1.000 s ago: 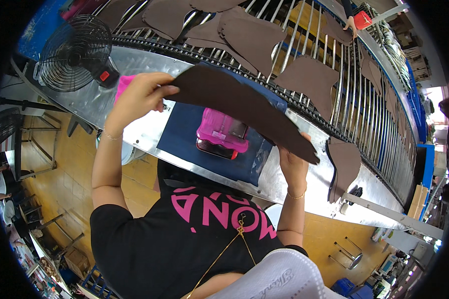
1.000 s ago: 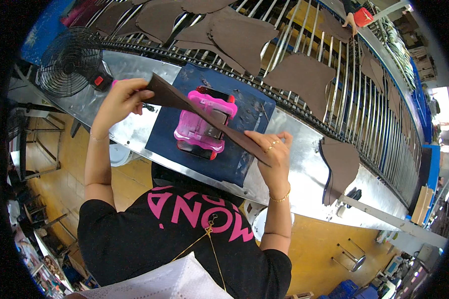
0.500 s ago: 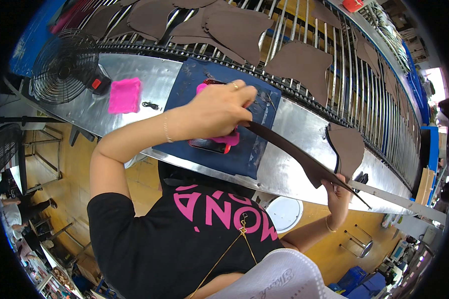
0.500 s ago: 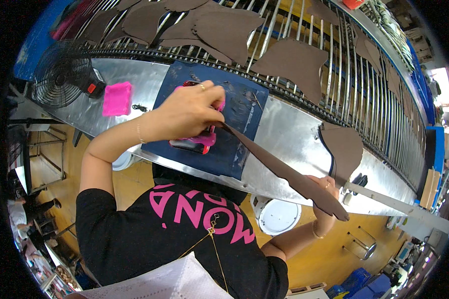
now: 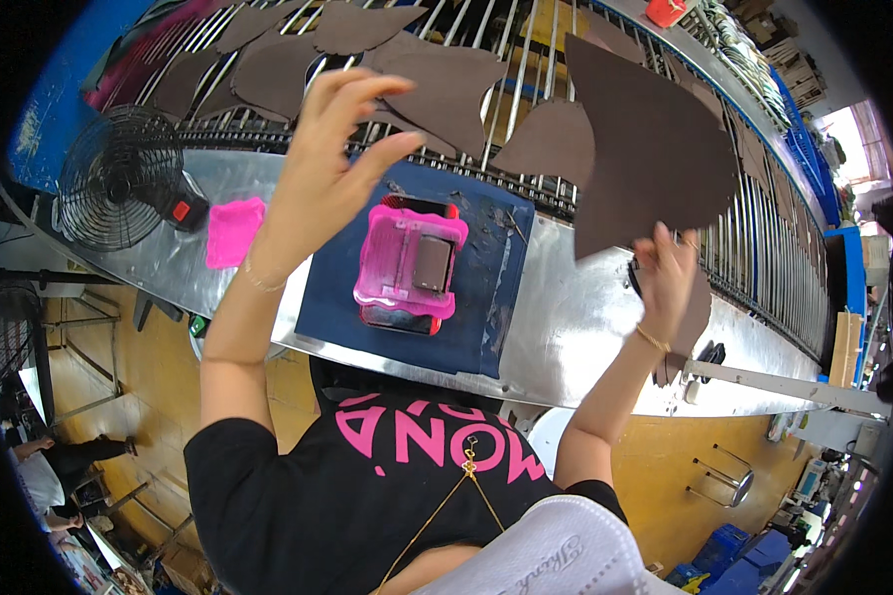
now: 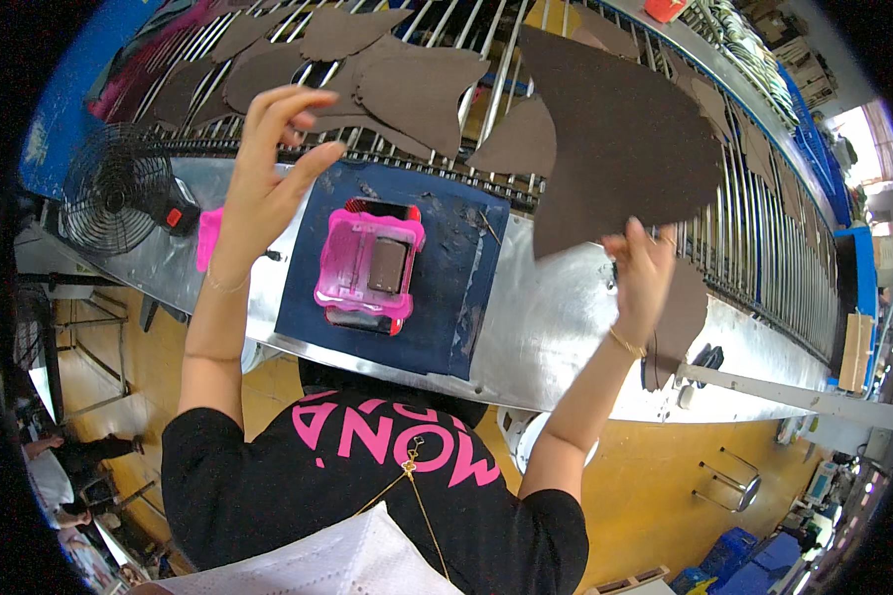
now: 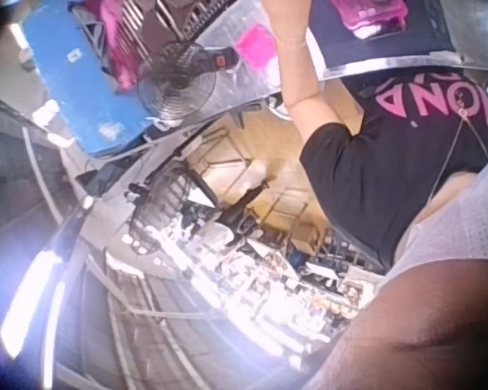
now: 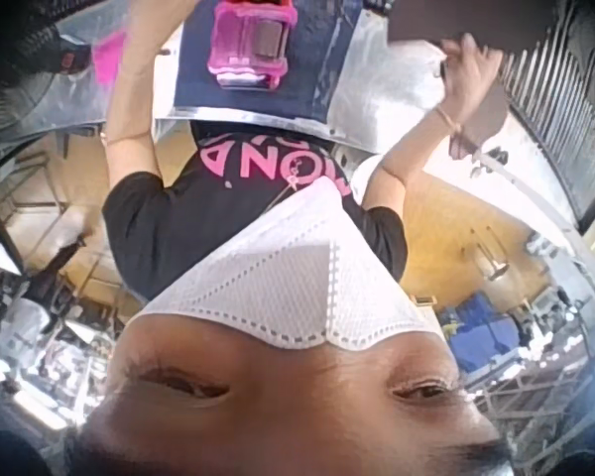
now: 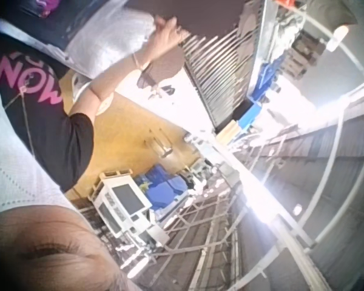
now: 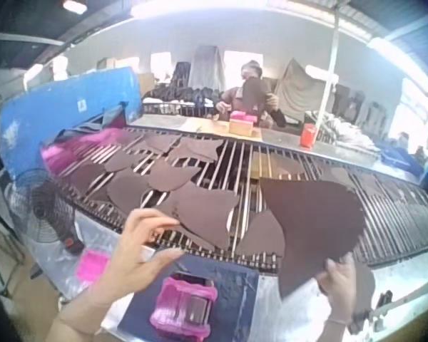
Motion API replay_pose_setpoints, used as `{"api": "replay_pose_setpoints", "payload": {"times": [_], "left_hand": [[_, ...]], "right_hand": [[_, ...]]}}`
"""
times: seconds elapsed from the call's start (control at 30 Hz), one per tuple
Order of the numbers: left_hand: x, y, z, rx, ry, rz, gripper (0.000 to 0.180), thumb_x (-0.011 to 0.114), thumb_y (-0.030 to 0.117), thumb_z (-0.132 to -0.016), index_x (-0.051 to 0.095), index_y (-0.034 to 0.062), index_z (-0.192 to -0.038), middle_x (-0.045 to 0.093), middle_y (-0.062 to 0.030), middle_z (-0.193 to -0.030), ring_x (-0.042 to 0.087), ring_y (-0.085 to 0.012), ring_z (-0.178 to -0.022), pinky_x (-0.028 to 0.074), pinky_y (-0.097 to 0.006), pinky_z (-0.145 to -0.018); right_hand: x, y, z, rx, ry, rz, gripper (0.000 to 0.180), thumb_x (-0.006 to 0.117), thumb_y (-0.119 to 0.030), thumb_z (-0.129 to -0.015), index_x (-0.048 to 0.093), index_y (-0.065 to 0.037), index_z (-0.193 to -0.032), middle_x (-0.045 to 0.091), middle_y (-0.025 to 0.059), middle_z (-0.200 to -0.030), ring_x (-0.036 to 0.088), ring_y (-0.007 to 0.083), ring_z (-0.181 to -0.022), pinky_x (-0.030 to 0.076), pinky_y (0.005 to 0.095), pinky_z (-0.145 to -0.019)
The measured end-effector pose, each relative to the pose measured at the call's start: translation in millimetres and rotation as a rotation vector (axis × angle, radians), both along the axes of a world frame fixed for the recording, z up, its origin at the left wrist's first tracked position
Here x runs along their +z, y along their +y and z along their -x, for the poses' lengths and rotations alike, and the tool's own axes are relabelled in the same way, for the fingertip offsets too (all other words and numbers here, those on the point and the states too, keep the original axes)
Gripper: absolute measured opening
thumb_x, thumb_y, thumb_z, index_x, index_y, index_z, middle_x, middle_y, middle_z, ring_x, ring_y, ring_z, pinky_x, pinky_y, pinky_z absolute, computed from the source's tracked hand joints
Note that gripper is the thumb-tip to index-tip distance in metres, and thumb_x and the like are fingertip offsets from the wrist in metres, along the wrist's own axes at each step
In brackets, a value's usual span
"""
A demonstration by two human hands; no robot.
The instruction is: The person repeatedly picks up brown, cut material pieces from a stack on a table and places them onto a metal roller conveyor. The person handles the pieces one at a time, moving them from the table to the conveyor.
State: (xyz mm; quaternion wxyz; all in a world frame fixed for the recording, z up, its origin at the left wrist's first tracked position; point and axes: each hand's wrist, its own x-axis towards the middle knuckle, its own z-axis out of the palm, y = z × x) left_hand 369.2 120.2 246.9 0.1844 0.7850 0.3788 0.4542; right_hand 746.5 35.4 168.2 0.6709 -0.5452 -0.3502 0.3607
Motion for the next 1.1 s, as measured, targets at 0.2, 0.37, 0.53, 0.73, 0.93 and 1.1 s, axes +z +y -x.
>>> {"api": "replay_pose_setpoints", "payload": {"times": [0.2, 0.37, 0.53, 0.73, 0.93, 1.1], "left_hand": [[-32, -4, 51, 0.155, 0.041, 0.176, 0.040, 0.070, 0.020, -0.080, 0.057, 0.0109, -0.117, 0.050, -0.0043, -0.110, 0.049, -0.0155, -0.091, 0.040, -0.028, -0.078], [-34, -15, 78, 0.262, 0.072, 0.188, 0.040, 0.069, 0.022, -0.082, 0.056, 0.0101, -0.118, 0.050, -0.0035, -0.109, 0.049, -0.0148, -0.090, 0.040, -0.027, -0.076], [-36, -16, 79, 0.261, 0.030, 0.193, 0.043, 0.069, 0.023, -0.082, 0.055, 0.0095, -0.120, 0.051, -0.0037, -0.110, 0.049, -0.0141, -0.089, 0.039, -0.027, -0.075], [-43, -8, 65, 0.187, -0.012, 0.220, 0.045, 0.069, 0.020, -0.082, 0.053, 0.0083, -0.122, 0.051, -0.0039, -0.113, 0.051, -0.0131, -0.090, 0.039, -0.026, -0.076], [-53, 0, 49, 0.087, -0.030, 0.282, 0.045, 0.067, 0.010, -0.082, 0.051, 0.0077, -0.124, 0.051, -0.0036, -0.120, 0.051, -0.0117, -0.092, 0.040, -0.026, -0.078], [-66, 8, 43, 0.012, -0.069, 0.344, 0.044, 0.065, 0.016, -0.087, 0.049, 0.0081, -0.127, 0.049, -0.0066, -0.122, 0.052, -0.0108, -0.094, 0.041, -0.024, -0.077]], "right_hand": [[-110, 124, -6, 0.019, 0.306, 0.021, 0.036, 0.049, 0.000, -0.092, 0.033, -0.009, -0.124, 0.056, 0.0110, -0.097, 0.068, 0.0255, -0.077, 0.056, 0.0294, -0.058], [-150, 174, 5, 0.010, 0.447, 0.157, 0.041, 0.044, 0.004, -0.092, 0.026, -0.009, -0.126, 0.052, 0.0185, -0.104, 0.068, 0.0304, -0.082, 0.058, 0.0327, -0.057], [-150, 162, 4, 0.013, 0.370, 0.227, 0.033, 0.070, -0.021, -0.084, 0.043, -0.004, -0.093, 0.060, 0.0118, -0.071, 0.062, 0.0173, -0.058, 0.053, 0.0244, -0.046], [-91, 43, -35, -0.144, 0.054, 0.143, 0.029, 0.067, -0.030, -0.087, 0.052, -0.005, -0.089, 0.060, 0.0088, -0.064, 0.051, 0.0082, -0.044, 0.041, 0.0201, -0.040], [-120, -129, -147, -0.826, -0.899, 0.538, 0.034, 0.068, -0.029, -0.084, 0.060, 0.001, -0.098, 0.065, 0.0145, -0.086, 0.063, 0.0240, -0.074, 0.052, 0.0354, -0.065], [-125, -182, -142, -0.934, -1.016, 1.162, 0.061, 0.076, -0.042, -0.071, 0.061, -0.002, -0.115, 0.061, 0.0212, -0.108, 0.055, 0.0363, -0.107, 0.045, 0.0419, -0.091]]}}
